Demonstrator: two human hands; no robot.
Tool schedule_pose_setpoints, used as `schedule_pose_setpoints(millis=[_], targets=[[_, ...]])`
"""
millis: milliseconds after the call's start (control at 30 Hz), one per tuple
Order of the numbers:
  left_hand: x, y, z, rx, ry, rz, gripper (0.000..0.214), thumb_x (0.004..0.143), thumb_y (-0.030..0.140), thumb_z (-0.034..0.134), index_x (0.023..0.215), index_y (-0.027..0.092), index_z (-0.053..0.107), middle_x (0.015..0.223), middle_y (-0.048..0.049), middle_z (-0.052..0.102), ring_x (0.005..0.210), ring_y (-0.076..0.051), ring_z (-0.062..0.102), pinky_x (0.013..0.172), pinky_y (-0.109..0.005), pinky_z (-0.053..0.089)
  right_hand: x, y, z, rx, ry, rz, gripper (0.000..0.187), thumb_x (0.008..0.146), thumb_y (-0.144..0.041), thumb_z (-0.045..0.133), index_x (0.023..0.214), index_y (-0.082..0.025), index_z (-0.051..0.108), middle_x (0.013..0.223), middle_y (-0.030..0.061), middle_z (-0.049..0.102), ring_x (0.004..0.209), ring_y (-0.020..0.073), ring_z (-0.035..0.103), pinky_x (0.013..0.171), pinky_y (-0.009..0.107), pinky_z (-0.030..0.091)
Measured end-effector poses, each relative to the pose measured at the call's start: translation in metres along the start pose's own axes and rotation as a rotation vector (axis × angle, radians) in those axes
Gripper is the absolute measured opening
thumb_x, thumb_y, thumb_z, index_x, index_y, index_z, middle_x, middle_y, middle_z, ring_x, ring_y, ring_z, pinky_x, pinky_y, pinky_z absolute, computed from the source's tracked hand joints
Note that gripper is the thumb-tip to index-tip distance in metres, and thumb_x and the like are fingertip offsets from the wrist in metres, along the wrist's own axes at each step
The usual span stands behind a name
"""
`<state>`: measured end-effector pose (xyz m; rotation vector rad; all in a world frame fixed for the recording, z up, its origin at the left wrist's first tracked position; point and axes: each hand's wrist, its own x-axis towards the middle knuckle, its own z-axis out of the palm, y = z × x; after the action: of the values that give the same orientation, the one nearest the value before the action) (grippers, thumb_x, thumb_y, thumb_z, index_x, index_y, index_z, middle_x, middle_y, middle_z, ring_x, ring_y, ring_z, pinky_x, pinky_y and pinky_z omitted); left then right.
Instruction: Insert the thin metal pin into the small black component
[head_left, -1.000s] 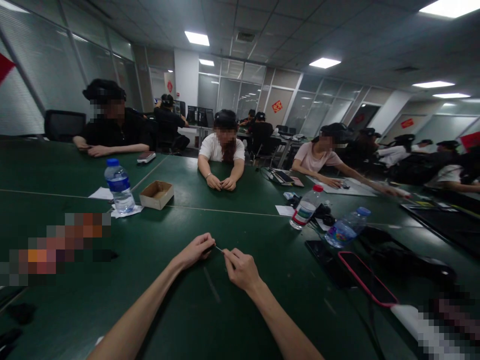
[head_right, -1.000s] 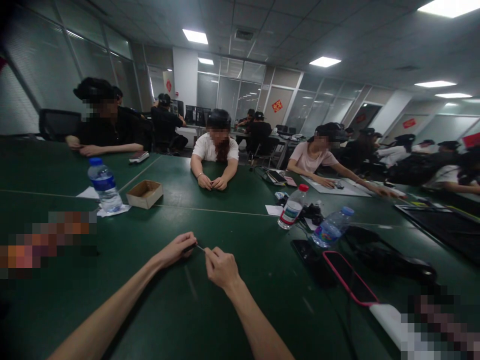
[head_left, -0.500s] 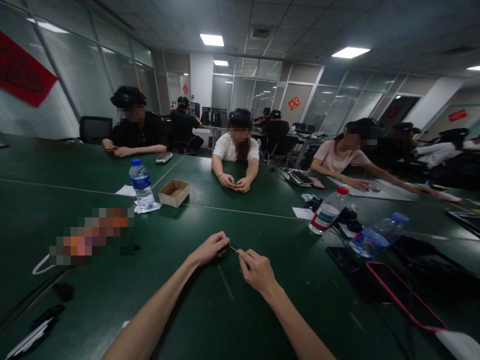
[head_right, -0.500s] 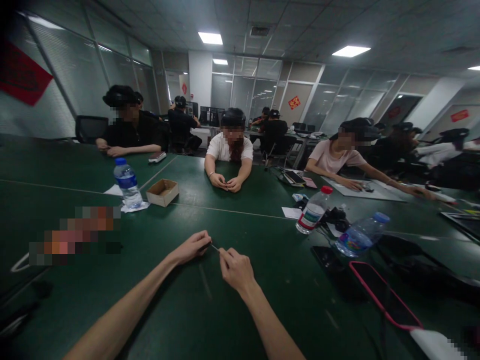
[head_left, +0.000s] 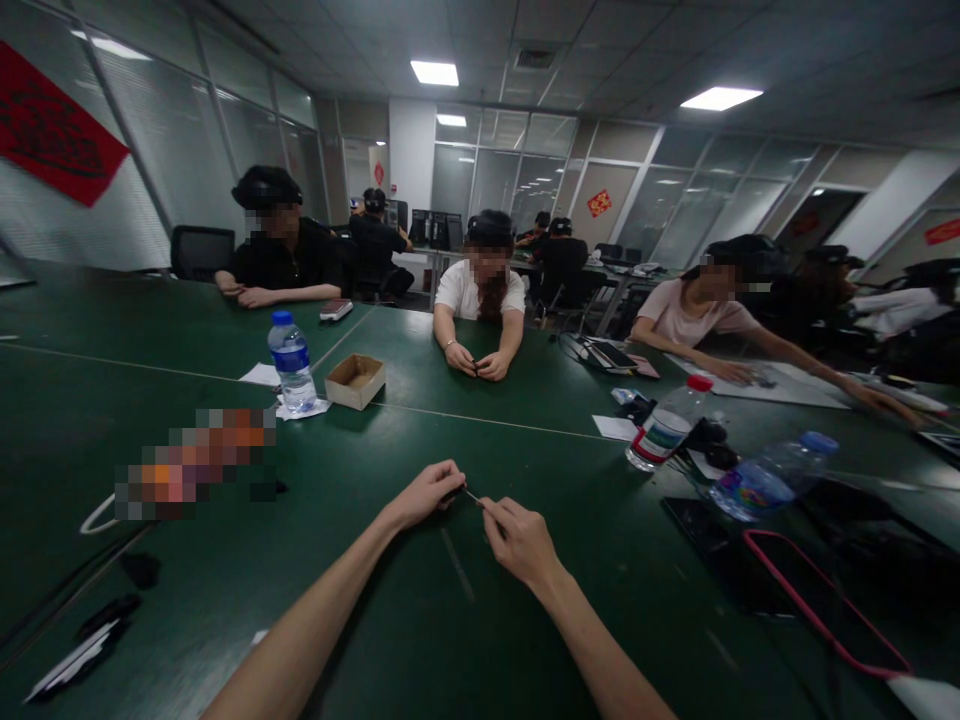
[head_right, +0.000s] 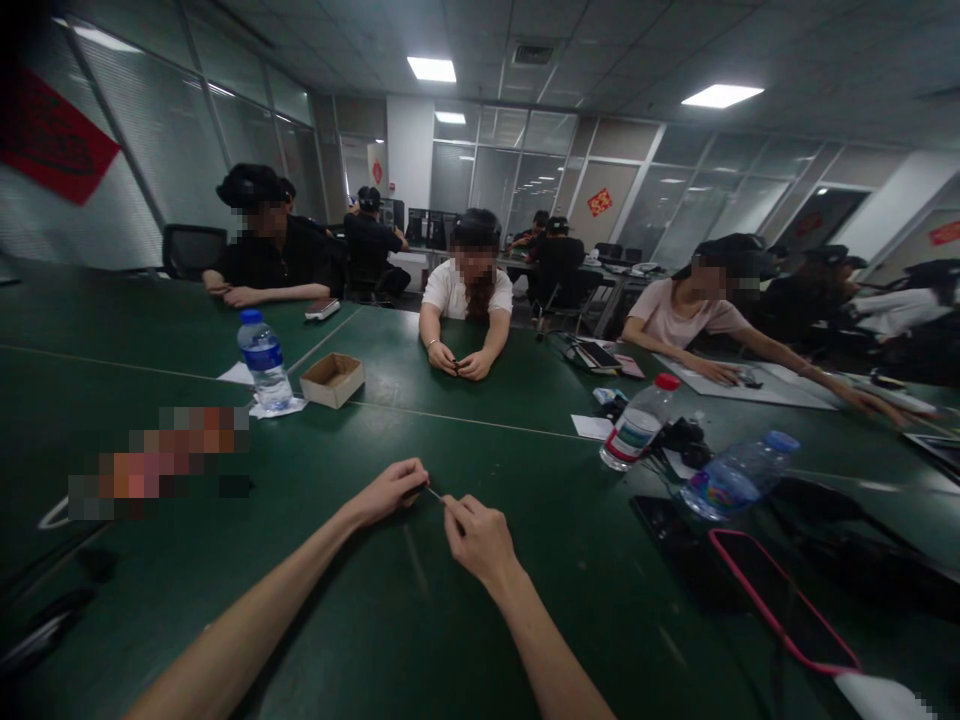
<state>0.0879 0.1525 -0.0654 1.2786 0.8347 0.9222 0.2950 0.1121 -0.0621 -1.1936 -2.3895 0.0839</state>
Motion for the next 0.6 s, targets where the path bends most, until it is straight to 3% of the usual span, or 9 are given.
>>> schedule_pose_setpoints(millis=[367,500,600], targets=[[-0.0015,0.0027,0.0003,-0.007,0.009,0.011,0.038,0.079,0.052,0.059,0.081,0.015,0.050,0.059,0.0056,0.040,0.046,-0.006,0.035,0.045,-0.018,0.023,0.0002,-0.0017,-0.0017,-0.002,0.006,-0.023,0.032,0.096,-0.022,0.038,0.115,-0.016,0.064,0.083,0.0050,0.064,0.060,0.0071,0.055,0.053,0.016,0.041],[0.0011,-0.0020,0.0013,-0.001,0.081,0.039,0.040,0.079,0.054,0.057,0.084,0.015,0.051,0.056,0.0066,0.038,0.046,-0.006,0.034,0.044,-0.018,0.022,-0.0004,-0.0044,0.0000,-0.060,-0.043,-0.111,0.031,0.094,-0.024,0.042,0.117,-0.020,0.063,0.083,0.0037,0.064,0.059,0.0073,0.054,0.053,0.017,0.039],[0.0032,-0.0045,0.0034,0.048,0.109,0.047,0.044,0.080,0.057,0.053,0.090,0.015,0.056,0.061,0.0046,0.043,0.050,-0.007,0.036,0.046,-0.018,0.025,-0.0001,-0.0058,0.0002,-0.042,-0.041,-0.098,0.031,0.094,-0.023,0.041,0.115,-0.019,0.063,0.084,0.0038,0.063,0.061,0.0075,0.055,0.054,0.017,0.040]])
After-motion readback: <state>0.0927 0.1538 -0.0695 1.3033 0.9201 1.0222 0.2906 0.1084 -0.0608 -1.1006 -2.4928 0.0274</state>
